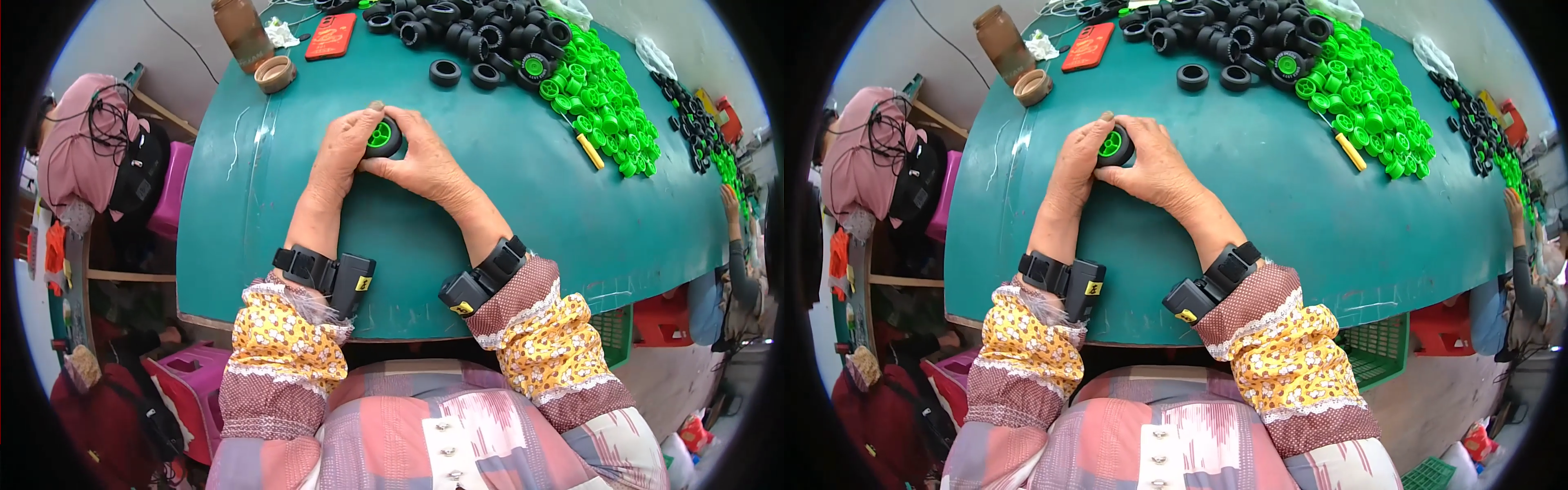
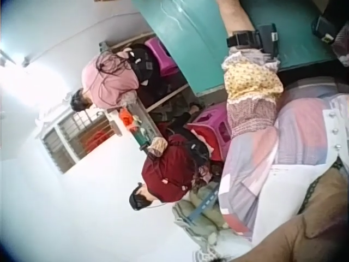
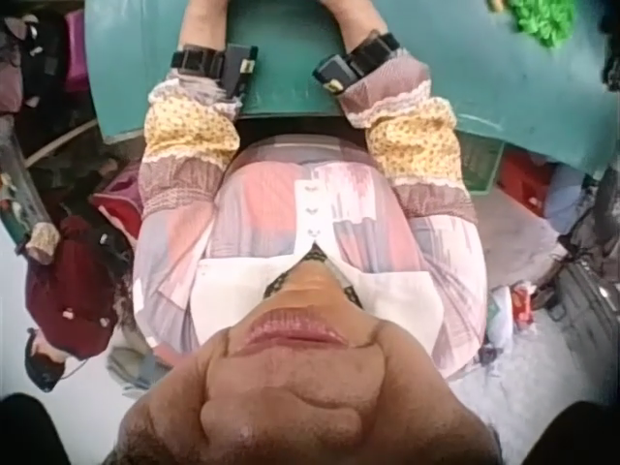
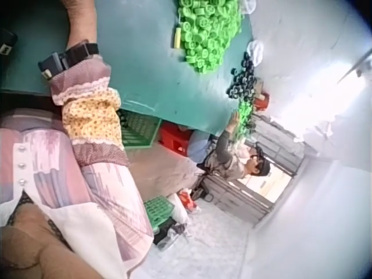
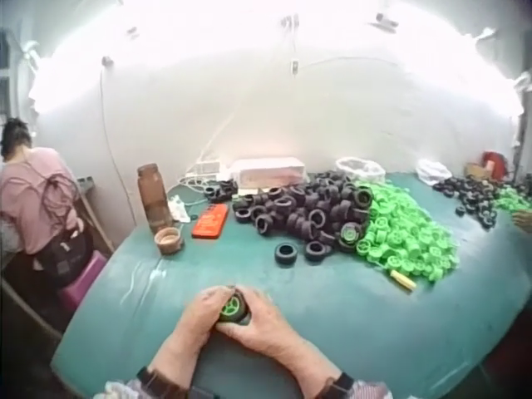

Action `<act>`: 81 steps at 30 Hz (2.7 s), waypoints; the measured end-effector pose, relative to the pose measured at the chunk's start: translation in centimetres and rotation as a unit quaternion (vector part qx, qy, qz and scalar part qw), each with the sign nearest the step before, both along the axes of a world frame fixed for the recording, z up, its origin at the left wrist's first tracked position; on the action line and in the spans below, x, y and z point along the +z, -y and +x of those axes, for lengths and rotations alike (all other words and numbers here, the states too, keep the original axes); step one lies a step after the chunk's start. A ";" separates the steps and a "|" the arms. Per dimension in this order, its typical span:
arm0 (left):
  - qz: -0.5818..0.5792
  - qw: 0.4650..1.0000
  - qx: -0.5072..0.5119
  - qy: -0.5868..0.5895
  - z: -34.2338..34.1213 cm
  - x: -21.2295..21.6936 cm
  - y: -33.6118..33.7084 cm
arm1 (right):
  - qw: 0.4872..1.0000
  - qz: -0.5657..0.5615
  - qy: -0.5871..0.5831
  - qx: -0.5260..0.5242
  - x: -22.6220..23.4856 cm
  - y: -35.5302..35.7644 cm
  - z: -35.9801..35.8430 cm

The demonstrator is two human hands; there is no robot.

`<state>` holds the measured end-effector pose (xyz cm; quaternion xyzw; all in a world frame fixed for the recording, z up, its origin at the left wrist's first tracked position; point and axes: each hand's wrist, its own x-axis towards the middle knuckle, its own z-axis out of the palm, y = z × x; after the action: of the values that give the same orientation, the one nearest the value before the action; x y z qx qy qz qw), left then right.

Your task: Assemble small toy wheels by inserting a green hub into a black rubber tire.

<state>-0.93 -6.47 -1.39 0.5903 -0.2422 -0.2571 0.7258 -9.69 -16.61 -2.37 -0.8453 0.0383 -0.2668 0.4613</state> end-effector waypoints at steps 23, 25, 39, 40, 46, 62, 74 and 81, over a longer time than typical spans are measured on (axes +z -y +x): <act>-0.047 0.988 -0.146 -0.027 -1.6 0.7 -0.3 | 0.992 -0.022 0.044 -0.116 -0.4 -0.1 0.2; -0.046 0.989 -0.137 -0.006 -1.4 0.5 -0.4 | 0.991 0.071 -0.015 -0.112 0.1 -0.4 0.1; -0.025 0.985 -0.168 0.015 -0.6 0.4 -1.2 | 0.985 0.173 -0.022 0.001 1.4 -0.1 -0.7; -0.033 0.991 -0.126 0.006 -1.0 0.1 -0.8 | 0.984 0.176 -0.009 -0.036 1.5 -0.4 -0.7; -0.020 0.991 -0.100 -0.087 -1.5 -0.4 0.1 | 0.984 0.048 0.021 -0.173 0.3 -0.4 -0.2; 0.061 0.973 -0.220 -0.039 -1.5 -0.1 0.0 | 0.989 0.040 -0.007 -0.142 0.4 0.6 -3.7; 0.047 0.981 -0.184 -0.051 -0.5 0.1 -0.1 | 0.995 -0.069 -0.058 -0.043 0.4 1.1 -4.7; -0.031 0.972 -0.210 -0.098 -2.3 0.0 0.9 | 0.989 0.068 -0.071 -0.111 0.7 0.6 -3.8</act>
<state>-3.19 -7.38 -1.43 0.4757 -0.2961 -0.4525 0.6937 -13.47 -17.17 -1.70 -0.8194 0.1826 -0.2525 0.4811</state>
